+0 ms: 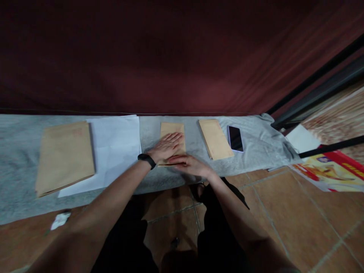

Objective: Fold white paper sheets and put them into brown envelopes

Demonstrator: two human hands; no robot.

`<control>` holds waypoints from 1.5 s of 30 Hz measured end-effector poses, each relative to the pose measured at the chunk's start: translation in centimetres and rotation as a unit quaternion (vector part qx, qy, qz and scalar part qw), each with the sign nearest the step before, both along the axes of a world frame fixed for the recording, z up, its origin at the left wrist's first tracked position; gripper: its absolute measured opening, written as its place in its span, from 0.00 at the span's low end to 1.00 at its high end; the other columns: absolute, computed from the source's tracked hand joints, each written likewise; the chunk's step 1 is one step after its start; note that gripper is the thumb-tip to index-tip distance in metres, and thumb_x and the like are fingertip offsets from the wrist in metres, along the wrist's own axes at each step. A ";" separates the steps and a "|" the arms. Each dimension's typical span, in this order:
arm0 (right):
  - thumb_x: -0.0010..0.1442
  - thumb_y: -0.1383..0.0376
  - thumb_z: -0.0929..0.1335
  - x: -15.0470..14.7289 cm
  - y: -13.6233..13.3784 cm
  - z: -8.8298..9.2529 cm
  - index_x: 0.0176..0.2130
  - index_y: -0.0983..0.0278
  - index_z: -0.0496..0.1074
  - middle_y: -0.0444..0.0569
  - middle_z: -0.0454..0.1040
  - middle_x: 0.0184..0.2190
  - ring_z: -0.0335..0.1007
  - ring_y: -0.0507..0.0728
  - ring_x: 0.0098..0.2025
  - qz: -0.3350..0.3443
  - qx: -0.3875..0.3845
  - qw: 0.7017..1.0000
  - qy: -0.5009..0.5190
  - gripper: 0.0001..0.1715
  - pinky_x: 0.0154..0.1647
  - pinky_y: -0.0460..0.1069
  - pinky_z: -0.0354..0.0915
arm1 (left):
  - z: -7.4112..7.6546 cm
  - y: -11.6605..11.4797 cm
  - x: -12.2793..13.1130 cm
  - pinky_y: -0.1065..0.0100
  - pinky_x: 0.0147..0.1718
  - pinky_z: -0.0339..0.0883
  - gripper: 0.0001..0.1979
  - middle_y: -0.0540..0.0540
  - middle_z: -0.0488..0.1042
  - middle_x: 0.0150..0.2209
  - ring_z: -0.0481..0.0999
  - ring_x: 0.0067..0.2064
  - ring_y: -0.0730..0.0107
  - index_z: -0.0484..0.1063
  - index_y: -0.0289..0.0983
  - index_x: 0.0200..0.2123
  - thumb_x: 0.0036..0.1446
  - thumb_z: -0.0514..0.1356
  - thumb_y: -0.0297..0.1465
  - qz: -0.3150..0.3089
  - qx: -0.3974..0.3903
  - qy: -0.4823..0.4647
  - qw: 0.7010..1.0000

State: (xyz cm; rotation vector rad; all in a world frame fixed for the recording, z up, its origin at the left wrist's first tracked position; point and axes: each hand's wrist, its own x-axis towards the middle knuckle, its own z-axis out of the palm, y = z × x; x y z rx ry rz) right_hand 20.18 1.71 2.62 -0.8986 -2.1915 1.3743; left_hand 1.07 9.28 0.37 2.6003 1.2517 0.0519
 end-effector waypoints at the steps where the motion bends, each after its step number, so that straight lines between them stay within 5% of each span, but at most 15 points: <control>1: 0.69 0.59 0.67 0.4 0.1 0.2 0.55 0.56 0.77 0.45 0.78 0.57 0.73 0.56 0.59 -0.019 -0.028 0.999 0.008 0.18 0.63 0.54 0.66 | 0.0 -0.6 -0.2 0.59 0.72 0.37 0.31 0.45 0.46 0.75 0.42 0.76 0.66 0.48 0.36 0.73 0.72 0.36 0.40 -0.008 -0.006 0.003 1.000; 9: 0.67 0.56 0.67 1.6 1.8 -0.6 0.47 0.61 0.80 0.49 0.83 0.48 0.78 0.58 0.52 -0.210 -0.026 0.973 0.088 0.17 0.59 0.54 0.70 | 1.1 -5.1 -0.7 0.61 0.71 0.42 0.29 0.43 0.50 0.74 0.46 0.75 0.69 0.52 0.37 0.72 0.73 0.38 0.37 -0.006 -0.049 -0.001 0.999; 15: 0.67 0.63 0.65 1.2 2.2 -1.3 0.44 0.59 0.81 0.47 0.84 0.43 0.80 0.56 0.44 -0.307 0.070 0.949 -0.009 0.14 0.50 0.51 0.74 | 2.1 -8.2 -0.9 0.60 0.71 0.46 0.30 0.40 0.55 0.72 0.50 0.74 0.66 0.59 0.35 0.69 0.72 0.45 0.44 0.002 -0.057 -0.034 0.998; 22: 0.69 0.62 0.63 0.1 0.6 -1.2 0.49 0.59 0.79 0.49 0.82 0.46 0.79 0.57 0.47 -0.260 0.133 0.955 -0.051 0.17 0.52 0.52 0.73 | 2.0 -10.3 -0.3 0.58 0.71 0.52 0.25 0.36 0.61 0.70 0.57 0.72 0.62 0.63 0.31 0.67 0.70 0.48 0.31 0.019 -0.006 -0.041 0.999; 26: 0.72 0.58 0.61 0.1 0.6 -1.2 0.57 0.60 0.76 0.52 0.78 0.55 0.72 0.58 0.59 -0.209 0.176 0.961 -0.040 0.22 0.64 0.55 0.66 | 2.1 -11.0 0.5 0.57 0.69 0.56 0.24 0.34 0.66 0.67 0.63 0.69 0.61 0.66 0.29 0.63 0.66 0.48 0.23 0.015 0.034 -0.034 0.999; 32: 0.74 0.54 0.57 0.0 5.8 -2.1 0.68 0.59 0.64 0.49 0.61 0.70 0.50 0.58 0.74 -0.133 0.227 0.954 -0.143 0.29 0.75 0.61 0.48 | 2.2 -11.5 0.7 0.59 0.68 0.59 0.28 0.35 0.66 0.67 0.63 0.69 0.60 0.65 0.31 0.64 0.62 0.46 0.17 0.043 0.048 -0.030 0.997; 38: 0.74 0.52 0.53 -2.3 11.7 -3.7 0.70 0.64 0.60 0.55 0.53 0.73 0.45 0.64 0.75 -0.170 0.241 0.926 -0.237 0.34 0.75 0.66 0.43 | 2.2 -11.5 0.7 0.56 0.67 0.59 0.28 0.36 0.65 0.68 0.63 0.69 0.58 0.63 0.33 0.65 0.64 0.45 0.18 0.039 0.050 -0.027 0.998; 45: 0.74 0.54 0.55 -3.3 12.0 -3.9 0.72 0.63 0.55 0.53 0.51 0.74 0.43 0.64 0.75 -0.181 0.267 0.906 -0.273 0.33 0.76 0.65 0.35 | 3.3 -12.6 1.3 0.54 0.63 0.63 0.24 0.36 0.71 0.62 0.67 0.66 0.56 0.66 0.34 0.60 0.64 0.46 0.18 0.006 0.094 -0.001 0.996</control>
